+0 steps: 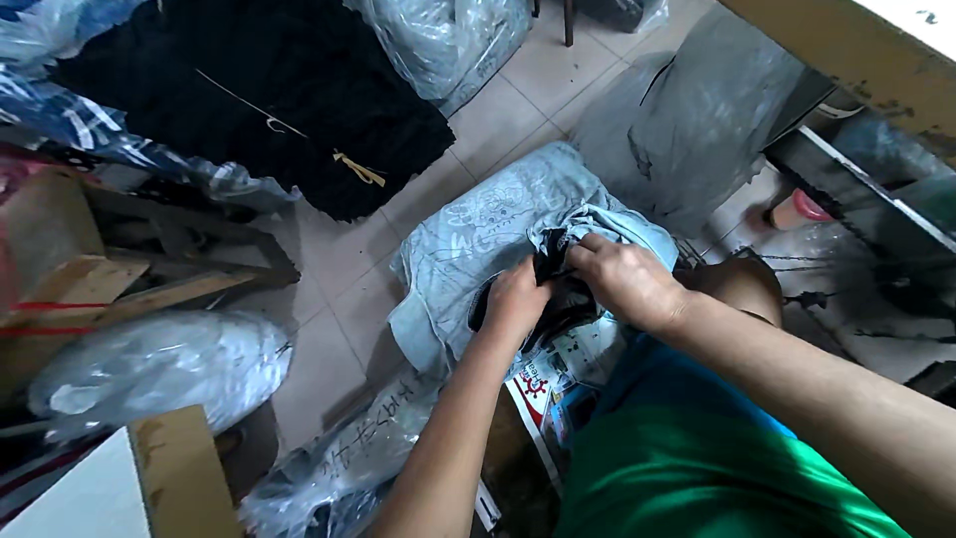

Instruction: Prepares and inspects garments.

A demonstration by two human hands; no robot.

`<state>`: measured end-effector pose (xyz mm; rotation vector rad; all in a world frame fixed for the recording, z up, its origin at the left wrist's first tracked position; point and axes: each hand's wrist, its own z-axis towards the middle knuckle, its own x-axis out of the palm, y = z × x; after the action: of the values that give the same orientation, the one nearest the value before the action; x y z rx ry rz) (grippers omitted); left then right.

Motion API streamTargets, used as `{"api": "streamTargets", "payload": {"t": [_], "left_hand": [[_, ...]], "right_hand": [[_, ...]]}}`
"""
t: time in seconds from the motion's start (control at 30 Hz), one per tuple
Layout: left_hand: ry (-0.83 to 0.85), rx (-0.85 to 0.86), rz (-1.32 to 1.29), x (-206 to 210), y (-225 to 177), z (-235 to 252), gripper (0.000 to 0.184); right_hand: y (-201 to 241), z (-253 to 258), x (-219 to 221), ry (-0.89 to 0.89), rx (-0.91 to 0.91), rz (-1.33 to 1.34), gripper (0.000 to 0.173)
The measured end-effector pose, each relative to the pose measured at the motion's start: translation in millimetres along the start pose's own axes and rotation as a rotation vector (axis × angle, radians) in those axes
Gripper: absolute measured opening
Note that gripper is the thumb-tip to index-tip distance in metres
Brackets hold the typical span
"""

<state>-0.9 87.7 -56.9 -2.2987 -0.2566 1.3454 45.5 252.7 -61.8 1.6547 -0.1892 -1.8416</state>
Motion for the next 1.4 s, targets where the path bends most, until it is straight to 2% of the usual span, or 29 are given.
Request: {"api": "streamTargets", "payload": {"t": [0.07,0.13,0.17,0.23,0.27,0.43,0.47,0.53,0.63,0.7,0.77,0.87,0.93,0.97,1.07,1.17,1.23,1.27,1.33,1.4], "left_hand": [[-0.039,-0.003,-0.081,2.4,6.0,4.0,0.028],[-0.055,-0.003,-0.203,5.3,12.9,6.6,0.029],[-0.05,-0.01,-0.238,5.5,13.9,8.0,0.029],[-0.026,-0.022,-0.255,3.7,13.3,9.9,0.029],[-0.017,-0.027,-0.257,3.0,13.2,10.2,0.029],[-0.009,-0.015,-0.243,1.3,11.4,7.1,0.03],[-0.011,-0.011,-0.246,1.7,11.8,6.7,0.03],[0.022,0.026,-0.266,2.3,15.9,5.4,0.033],[0.125,0.114,-0.264,1.0,21.2,5.1,0.06],[0.137,0.107,-0.167,-0.2,16.0,5.1,0.068],[0.088,0.064,-0.072,1.4,9.3,4.7,0.053],[0.01,0.034,-0.142,5.2,12.9,6.5,0.034],[0.011,-0.001,-0.264,7.8,17.9,8.1,0.031],[0.01,-0.019,-0.304,7.6,18.5,8.7,0.032],[-0.019,-0.048,-0.431,7.1,20.9,11.1,0.03],[-0.057,-0.068,-0.568,9.0,28.8,11.7,0.029],[-0.04,-0.054,-0.56,9.4,29.2,11.9,0.03],[-0.01,-0.036,-0.509,9.0,28.1,10.7,0.034],[0.051,0.028,-0.343,7.9,24.5,6.0,0.053],[0.1,0.069,-0.185,6.6,16.3,1.7,0.079]], "right_hand": [[-0.4,-13.4,16.4,-0.096,-0.158,-0.027,0.013],[-3.5,-27.5,31.1,-0.001,-0.242,-0.033,0.012],[-5.9,-32.0,34.1,0.131,-0.194,-0.048,0.01],[-9.1,-31.3,32.2,0.405,-0.021,-0.091,0.018],[-9.2,-28.6,30.2,0.465,0.017,-0.112,0.021],[-2.7,-21.7,20.4,0.545,0.083,-0.145,0.02],[-0.9,-20.0,15.5,0.544,0.081,-0.125,0.019],[-0.9,-17.3,4.4,0.397,0.02,-0.059,0.017],[-9.0,-4.2,-8.1,0.132,-0.068,-0.058,0.013],[-9.7,3.1,-8.7,0.102,-0.06,-0.069,0.011],[-7.7,3.8,-3.4,0.072,-0.05,-0.064,0.01],[-4.9,-9.3,13.8,-0.05,-0.15,-0.055,0.012],[-3.3,-25.9,26.9,0.019,-0.232,-0.042,0.015],[-4.7,-33.2,31.1,0.125,-0.219,-0.051,0.016],[-8.3,-36.0,27.6,0.456,0.009,-0.114,0.027],[-4.9,-29.5,21.4,0.514,0.114,-0.135,0.022],[-3.0,-27.9,12.8,0.491,0.139,-0.102,0.016],[-3.8,-28.0,8.5,0.423,0.121,-0.071,0.013],[-6.3,-22.6,-1.3,0.254,0.058,-0.033,0.009],[-8.1,-9.4,-10.4,0.162,0.022,-0.021,0.01]]}}
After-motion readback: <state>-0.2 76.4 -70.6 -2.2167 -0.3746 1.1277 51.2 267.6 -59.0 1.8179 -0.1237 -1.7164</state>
